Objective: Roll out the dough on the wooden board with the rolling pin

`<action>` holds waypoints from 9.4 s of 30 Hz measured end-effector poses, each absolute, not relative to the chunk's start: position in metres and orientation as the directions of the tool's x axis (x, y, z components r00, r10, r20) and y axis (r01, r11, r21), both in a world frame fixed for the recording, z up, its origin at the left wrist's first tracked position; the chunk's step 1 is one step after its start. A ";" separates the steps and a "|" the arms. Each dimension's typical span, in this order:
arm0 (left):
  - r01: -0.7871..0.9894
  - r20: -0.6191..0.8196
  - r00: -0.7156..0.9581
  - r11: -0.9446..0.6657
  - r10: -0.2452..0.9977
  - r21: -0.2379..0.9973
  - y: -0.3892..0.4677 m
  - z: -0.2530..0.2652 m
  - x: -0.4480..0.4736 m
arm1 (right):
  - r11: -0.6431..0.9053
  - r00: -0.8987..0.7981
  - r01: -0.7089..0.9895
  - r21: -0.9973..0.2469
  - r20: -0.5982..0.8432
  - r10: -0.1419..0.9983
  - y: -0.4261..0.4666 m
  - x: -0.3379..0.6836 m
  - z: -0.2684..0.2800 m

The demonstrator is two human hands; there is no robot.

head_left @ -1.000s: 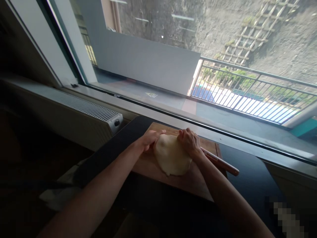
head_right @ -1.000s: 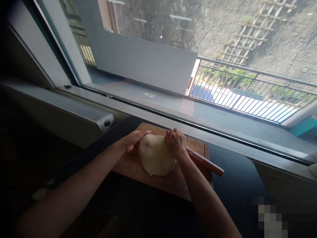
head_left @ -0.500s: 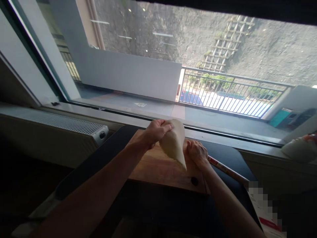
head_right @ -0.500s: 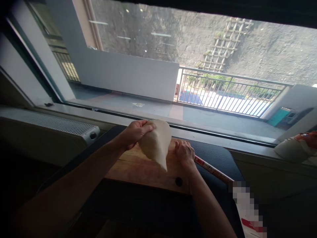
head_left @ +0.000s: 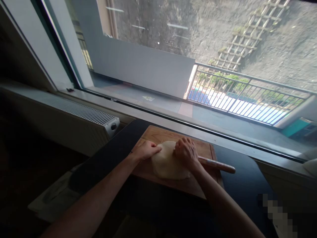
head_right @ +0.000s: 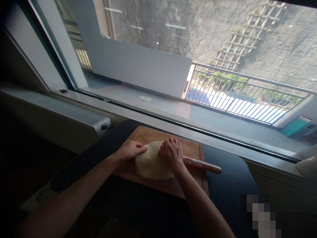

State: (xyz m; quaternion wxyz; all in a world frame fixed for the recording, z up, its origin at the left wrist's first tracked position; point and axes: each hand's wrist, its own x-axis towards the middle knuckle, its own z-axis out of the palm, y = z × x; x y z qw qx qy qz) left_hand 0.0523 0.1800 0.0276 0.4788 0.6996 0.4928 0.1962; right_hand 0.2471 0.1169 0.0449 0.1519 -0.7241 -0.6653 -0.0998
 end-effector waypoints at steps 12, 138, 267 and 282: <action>0.407 -0.167 0.465 -0.043 0.869 0.912 0.175 0.024 0.050 | 0.096 -0.054 0.987 -0.127 0.300 0.952 0.068 0.227 0.031; 0.353 -0.100 0.452 -0.074 0.886 0.933 0.164 0.028 0.054 | -0.037 0.070 0.991 -0.127 0.261 0.963 0.119 0.226 0.042; 0.267 0.019 0.501 -0.175 0.865 0.948 0.157 0.025 0.052 | -0.155 0.174 0.982 -0.112 0.177 0.969 0.191 0.258 0.051; 0.422 -0.095 0.477 -0.132 0.874 0.897 0.170 0.038 0.058 | -0.230 0.262 0.965 -0.129 0.395 0.880 0.178 0.265 0.053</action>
